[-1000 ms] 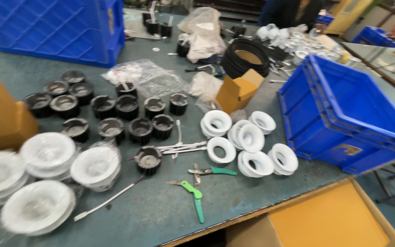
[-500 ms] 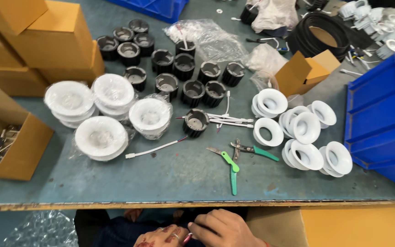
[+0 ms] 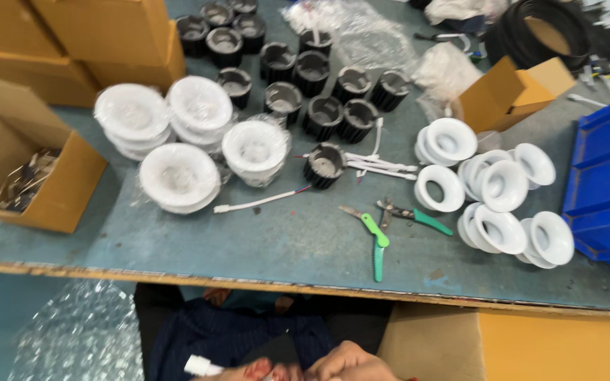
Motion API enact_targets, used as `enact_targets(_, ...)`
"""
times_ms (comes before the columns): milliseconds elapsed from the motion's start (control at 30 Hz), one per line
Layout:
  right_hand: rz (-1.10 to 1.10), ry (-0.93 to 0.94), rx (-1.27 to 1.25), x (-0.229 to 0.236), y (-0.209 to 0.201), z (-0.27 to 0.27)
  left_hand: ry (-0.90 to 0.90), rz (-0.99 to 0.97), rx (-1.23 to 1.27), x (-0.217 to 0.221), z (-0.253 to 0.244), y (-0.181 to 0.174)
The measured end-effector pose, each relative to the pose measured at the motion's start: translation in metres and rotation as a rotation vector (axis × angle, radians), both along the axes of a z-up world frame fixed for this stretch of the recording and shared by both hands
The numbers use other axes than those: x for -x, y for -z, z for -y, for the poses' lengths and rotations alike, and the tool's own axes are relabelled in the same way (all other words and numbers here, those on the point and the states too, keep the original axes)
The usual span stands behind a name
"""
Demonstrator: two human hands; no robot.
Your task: The person strips the insulation from white electrical wires using a utility knife, then twists the exposed conductors and inserts them into small white connectors. The person repeats this process for multiple wires on a workbench with lamp parts and tools.
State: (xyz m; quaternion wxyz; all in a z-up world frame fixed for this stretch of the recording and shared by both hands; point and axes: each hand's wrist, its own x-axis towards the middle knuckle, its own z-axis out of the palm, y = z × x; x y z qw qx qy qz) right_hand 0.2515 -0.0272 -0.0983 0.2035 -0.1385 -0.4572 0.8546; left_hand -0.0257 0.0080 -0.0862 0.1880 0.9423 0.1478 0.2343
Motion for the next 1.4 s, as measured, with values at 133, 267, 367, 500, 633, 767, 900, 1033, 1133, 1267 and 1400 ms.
enact_targets(133,0.103,0.12,0.426,0.006,-0.028,-0.004,-0.114,0.051,-0.06,0.005,0.009,-0.012)
enact_targets(267,0.533,0.389,-0.578,0.011,-0.087,-0.021,-0.211,0.123,-0.043,-0.002,0.014,-0.026)
enact_targets(367,0.642,0.569,-1.164,0.026,-0.121,-0.026,-0.264,0.209,0.172,-0.004,0.016,-0.039)
enact_targets(500,0.621,0.64,-1.317,0.041,-0.14,-0.033,-0.33,0.213,0.413,-0.007,0.016,-0.058)
enact_targets(633,0.592,0.546,-1.312,0.037,-0.143,-0.037,-0.312,0.196,0.438,-0.008,0.018,-0.071)
enact_targets(767,0.579,0.51,-1.313,0.033,-0.14,-0.035,-0.302,0.148,0.512,-0.011,0.021,-0.074)
enact_targets(900,0.589,0.522,-1.27,0.03,-0.136,-0.032,-0.318,0.11,0.368,-0.016,0.025,-0.074)
enact_targets(1033,0.624,0.551,-1.119,0.02,-0.122,-0.028,-0.31,0.231,0.41,-0.017,0.027,-0.072)
enact_targets(1133,0.44,0.629,-0.788,0.015,-0.105,-0.021,-0.269,0.478,0.496,-0.022,0.025,-0.072)
enact_targets(1267,0.175,0.811,-0.46,0.024,-0.076,-0.007,-0.246,0.74,0.561,-0.034,0.026,-0.072)
enact_targets(1400,-0.045,0.888,-0.199,0.035,-0.06,0.0,-0.279,0.812,0.609,-0.045,0.027,-0.071)
